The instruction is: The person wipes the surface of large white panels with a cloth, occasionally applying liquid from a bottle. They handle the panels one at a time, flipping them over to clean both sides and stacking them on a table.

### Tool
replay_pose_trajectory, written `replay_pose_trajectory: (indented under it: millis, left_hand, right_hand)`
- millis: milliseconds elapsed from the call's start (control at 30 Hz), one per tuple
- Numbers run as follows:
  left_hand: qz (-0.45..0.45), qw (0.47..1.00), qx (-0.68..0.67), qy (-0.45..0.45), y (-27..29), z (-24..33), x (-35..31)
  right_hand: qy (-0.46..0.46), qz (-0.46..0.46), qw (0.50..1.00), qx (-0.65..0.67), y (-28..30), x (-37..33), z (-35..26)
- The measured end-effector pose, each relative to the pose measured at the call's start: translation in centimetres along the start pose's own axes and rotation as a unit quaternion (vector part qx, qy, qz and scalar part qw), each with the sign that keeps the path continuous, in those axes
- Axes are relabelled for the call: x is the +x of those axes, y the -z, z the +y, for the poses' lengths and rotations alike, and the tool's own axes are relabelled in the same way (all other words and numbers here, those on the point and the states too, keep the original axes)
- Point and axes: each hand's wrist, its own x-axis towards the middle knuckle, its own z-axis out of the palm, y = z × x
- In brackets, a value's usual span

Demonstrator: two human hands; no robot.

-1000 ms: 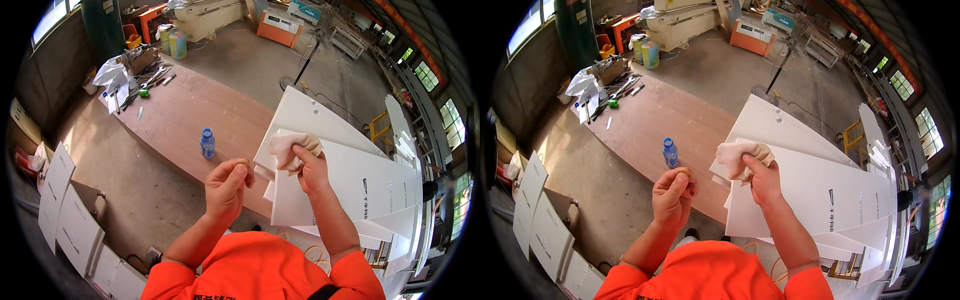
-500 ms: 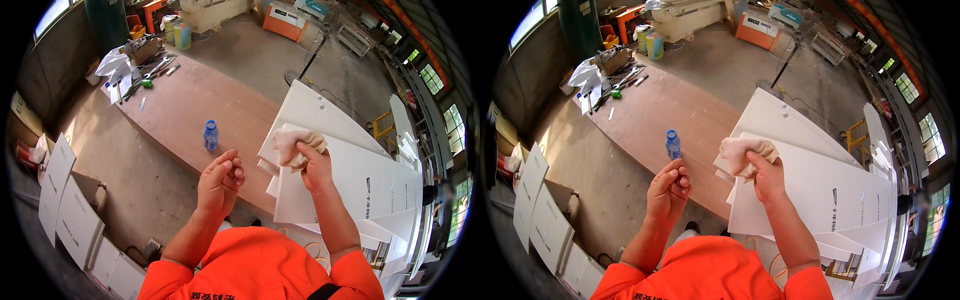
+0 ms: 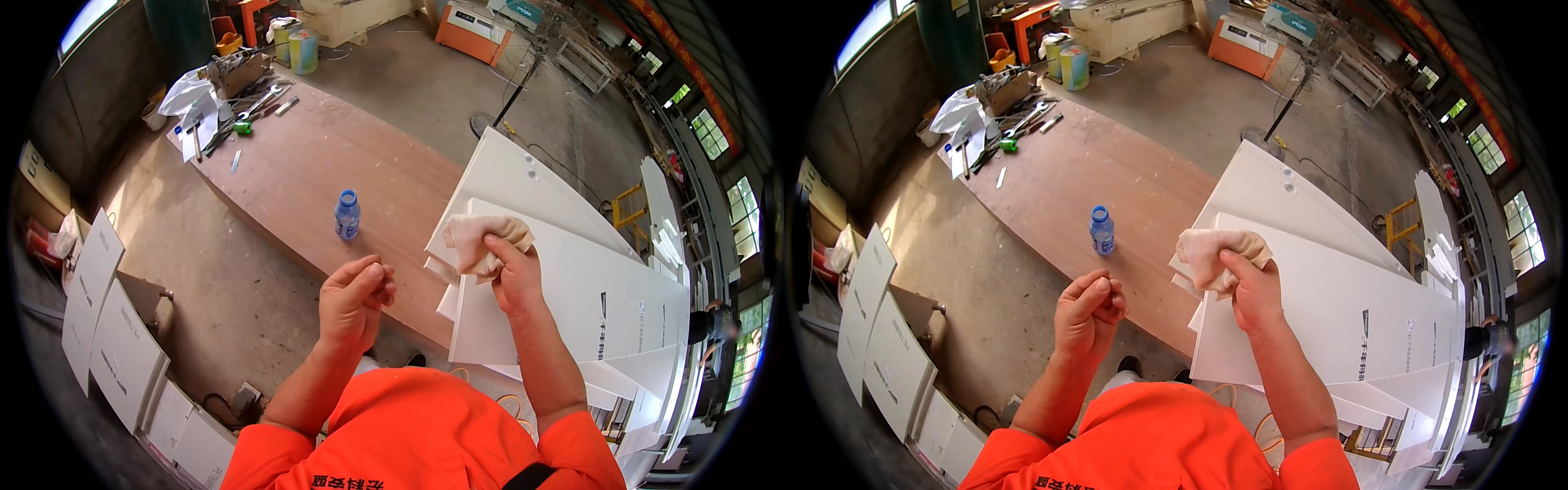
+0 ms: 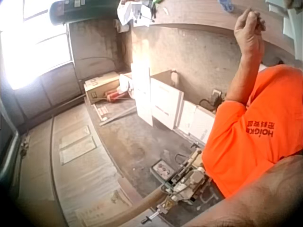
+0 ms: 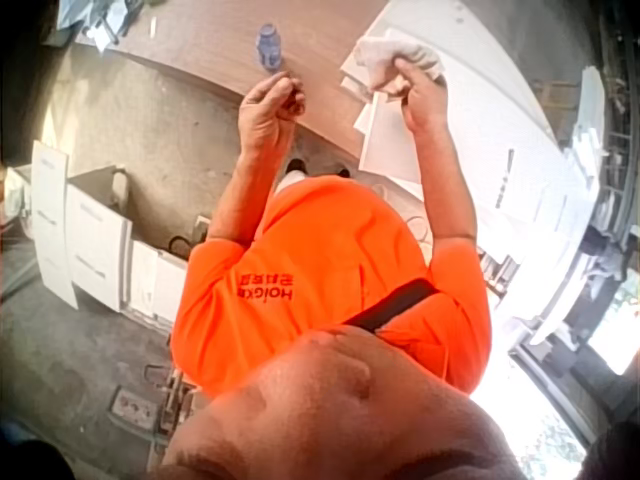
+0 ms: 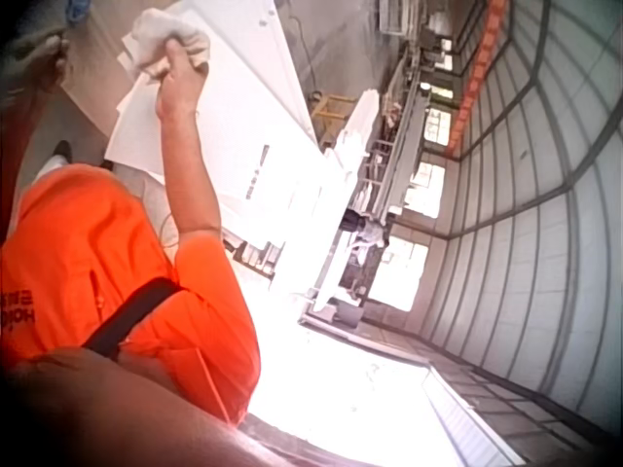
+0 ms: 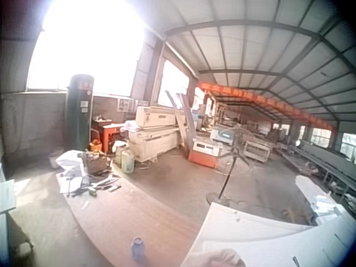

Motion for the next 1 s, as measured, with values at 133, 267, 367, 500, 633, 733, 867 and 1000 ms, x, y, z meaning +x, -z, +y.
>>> replay_pose_trajectory:
  millis: [133,267,367,500,633,733,867,1000]
  left_hand:
    - [-0.035,0.999,-0.019,0.006,0.9,-0.2,0.3]
    - [-0.063,0.996,-0.058,0.028,0.0,0.3,0.1]
    - [-0.078,0.994,-0.064,0.039,-0.1,0.5,0.0]
    - [-0.056,0.995,-0.068,0.043,-0.7,0.5,-0.2]
    - [-0.043,0.997,-0.044,0.047,1.6,-1.4,1.0]
    - [-0.025,0.999,-0.007,0.021,2.9,-2.7,2.0]
    - [0.074,0.961,0.268,-0.018,12.4,-6.4,6.2]
    - [0.206,0.74,0.576,-0.279,17.5,-6.9,11.9]
  right_hand:
    - [0.02,-0.034,0.999,-0.001,-0.1,-0.1,-0.4]
    - [0.028,-0.021,0.999,-0.001,-0.4,-0.2,-0.6]
    - [0.032,-0.035,0.999,0.006,-0.5,-0.4,-0.7]
    - [0.022,0.038,0.999,-0.004,-1.7,-1.1,-0.5]
    - [-0.007,-0.001,0.993,-0.116,-1.2,-1.5,-0.1]
    - [-0.021,-0.016,0.99,-0.14,-1.0,-1.5,0.1]
    - [-0.009,0.033,0.992,-0.12,-0.7,-1.4,-0.2]
    - [-0.009,0.082,0.993,-0.086,-0.8,-1.4,-0.2]
